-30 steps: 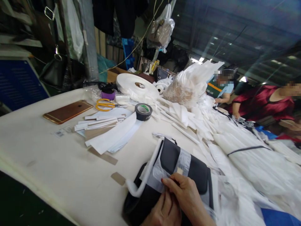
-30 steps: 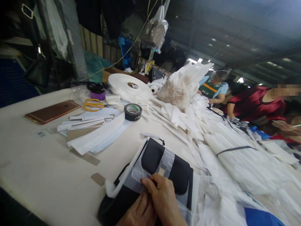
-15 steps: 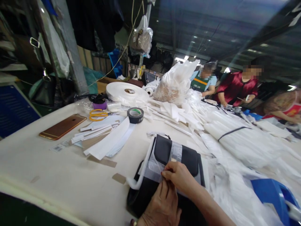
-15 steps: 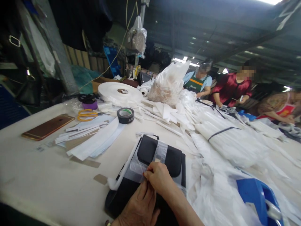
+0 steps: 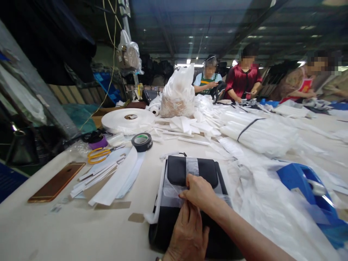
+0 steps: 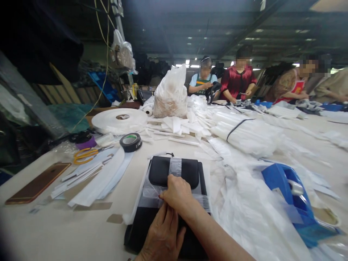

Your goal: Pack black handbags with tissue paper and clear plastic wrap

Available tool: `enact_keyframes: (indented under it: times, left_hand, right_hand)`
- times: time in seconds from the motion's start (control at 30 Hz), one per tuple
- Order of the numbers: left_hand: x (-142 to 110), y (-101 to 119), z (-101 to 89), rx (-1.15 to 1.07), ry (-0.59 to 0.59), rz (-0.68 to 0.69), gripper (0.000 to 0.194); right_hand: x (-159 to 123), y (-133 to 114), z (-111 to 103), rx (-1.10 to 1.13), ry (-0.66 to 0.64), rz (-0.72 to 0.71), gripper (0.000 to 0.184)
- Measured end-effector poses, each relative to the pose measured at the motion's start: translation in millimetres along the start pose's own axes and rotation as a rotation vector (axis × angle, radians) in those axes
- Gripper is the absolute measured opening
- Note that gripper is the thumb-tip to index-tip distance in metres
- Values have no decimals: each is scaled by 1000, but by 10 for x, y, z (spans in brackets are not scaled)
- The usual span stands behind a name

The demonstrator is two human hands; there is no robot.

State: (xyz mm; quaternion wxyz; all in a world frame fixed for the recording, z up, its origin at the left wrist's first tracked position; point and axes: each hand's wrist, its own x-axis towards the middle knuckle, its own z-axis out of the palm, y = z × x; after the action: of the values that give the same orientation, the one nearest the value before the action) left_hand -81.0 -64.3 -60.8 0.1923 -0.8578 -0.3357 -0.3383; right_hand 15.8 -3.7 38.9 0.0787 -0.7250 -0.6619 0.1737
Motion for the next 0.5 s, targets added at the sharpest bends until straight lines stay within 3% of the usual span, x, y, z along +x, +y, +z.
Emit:
enact_keyframes:
  times: [0.2, 0.5]
  left_hand:
    - [45, 6, -29, 12, -19, -9, 45]
    - [58, 6, -26, 58, 41, 30, 39]
  right_hand:
    - [-7, 112, -2, -25, 31, 10, 32]
    - [-170, 151, -101, -31, 82, -23, 18]
